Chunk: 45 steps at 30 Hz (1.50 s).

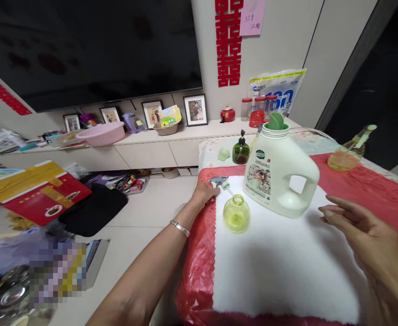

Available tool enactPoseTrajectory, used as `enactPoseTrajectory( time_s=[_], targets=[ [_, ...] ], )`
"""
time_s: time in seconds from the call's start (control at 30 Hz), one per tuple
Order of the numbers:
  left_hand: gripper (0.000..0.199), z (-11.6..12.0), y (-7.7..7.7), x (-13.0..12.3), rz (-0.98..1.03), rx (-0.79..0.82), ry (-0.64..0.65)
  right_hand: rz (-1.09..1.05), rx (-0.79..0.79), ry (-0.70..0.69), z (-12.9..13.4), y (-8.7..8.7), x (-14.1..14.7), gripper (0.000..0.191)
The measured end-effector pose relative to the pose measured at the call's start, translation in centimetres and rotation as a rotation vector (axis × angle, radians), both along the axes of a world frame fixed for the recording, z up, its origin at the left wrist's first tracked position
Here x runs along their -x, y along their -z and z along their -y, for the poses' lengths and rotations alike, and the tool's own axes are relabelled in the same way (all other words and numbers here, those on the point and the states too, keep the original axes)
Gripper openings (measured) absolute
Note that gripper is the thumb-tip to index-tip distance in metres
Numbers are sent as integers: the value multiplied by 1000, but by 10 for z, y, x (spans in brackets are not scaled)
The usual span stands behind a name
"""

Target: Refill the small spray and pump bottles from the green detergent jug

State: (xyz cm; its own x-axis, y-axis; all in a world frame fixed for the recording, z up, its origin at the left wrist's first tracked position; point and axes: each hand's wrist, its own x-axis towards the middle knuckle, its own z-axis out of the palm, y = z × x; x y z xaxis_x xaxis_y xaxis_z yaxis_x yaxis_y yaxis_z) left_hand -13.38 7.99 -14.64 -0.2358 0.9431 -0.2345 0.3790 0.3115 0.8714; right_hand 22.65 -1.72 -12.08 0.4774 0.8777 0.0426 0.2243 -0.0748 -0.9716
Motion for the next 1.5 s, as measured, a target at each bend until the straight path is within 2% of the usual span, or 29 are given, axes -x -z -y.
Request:
enactPoseTrajectory(
  time_s=[0.1, 0.17, 0.23, 0.33, 0.37, 0.47, 0.63, 0.7, 0.8, 1.03, 1.17, 1.3, 1.5],
  targets=[
    [38, 0, -2, 3, 214, 112, -18, 18, 23, -29, -2, 1, -1, 84],
    [39, 3, -3, 4, 340, 119, -49, 10, 32, -48, -3, -1, 2, 85],
    [36, 6, -6, 6, 446, 84, -94, -11, 36, -67, -3, -4, 7, 86],
    [21, 14, -15, 9, 572, -52, -180, -29, 46, -93, -2, -8, 14, 86],
    [19, 18, -21, 10, 609, -116, -208, -28, 44, -99, -1, -9, 15, 85],
    [35, 30, -46, 16, 703, -313, -248, -9, 28, -102, 0, -10, 16, 83],
    [51, 54, -93, 26, 761, -513, -193, 13, 24, -47, 3, -12, 12, 86],
    [54, 63, -105, 27, 742, -592, -131, 26, 32, -37, 3, -12, 11, 87],
    [53, 71, -113, 23, 684, -647, -88, 32, 52, -21, 2, -12, 11, 89],
    [34, 77, -110, 9, 475, -693, -56, 2, 37, -44, 2, -10, 13, 90],
    [29, 81, -105, -1, 405, -625, -48, 25, -10, -74, 5, -11, 12, 83],
    [27, 87, -92, -14, 406, -553, -41, 45, -64, -113, 7, -13, 16, 78],
    [21, 92, -68, -28, 345, -506, 2, 119, -150, -252, 10, -11, 26, 65]
  ],
)
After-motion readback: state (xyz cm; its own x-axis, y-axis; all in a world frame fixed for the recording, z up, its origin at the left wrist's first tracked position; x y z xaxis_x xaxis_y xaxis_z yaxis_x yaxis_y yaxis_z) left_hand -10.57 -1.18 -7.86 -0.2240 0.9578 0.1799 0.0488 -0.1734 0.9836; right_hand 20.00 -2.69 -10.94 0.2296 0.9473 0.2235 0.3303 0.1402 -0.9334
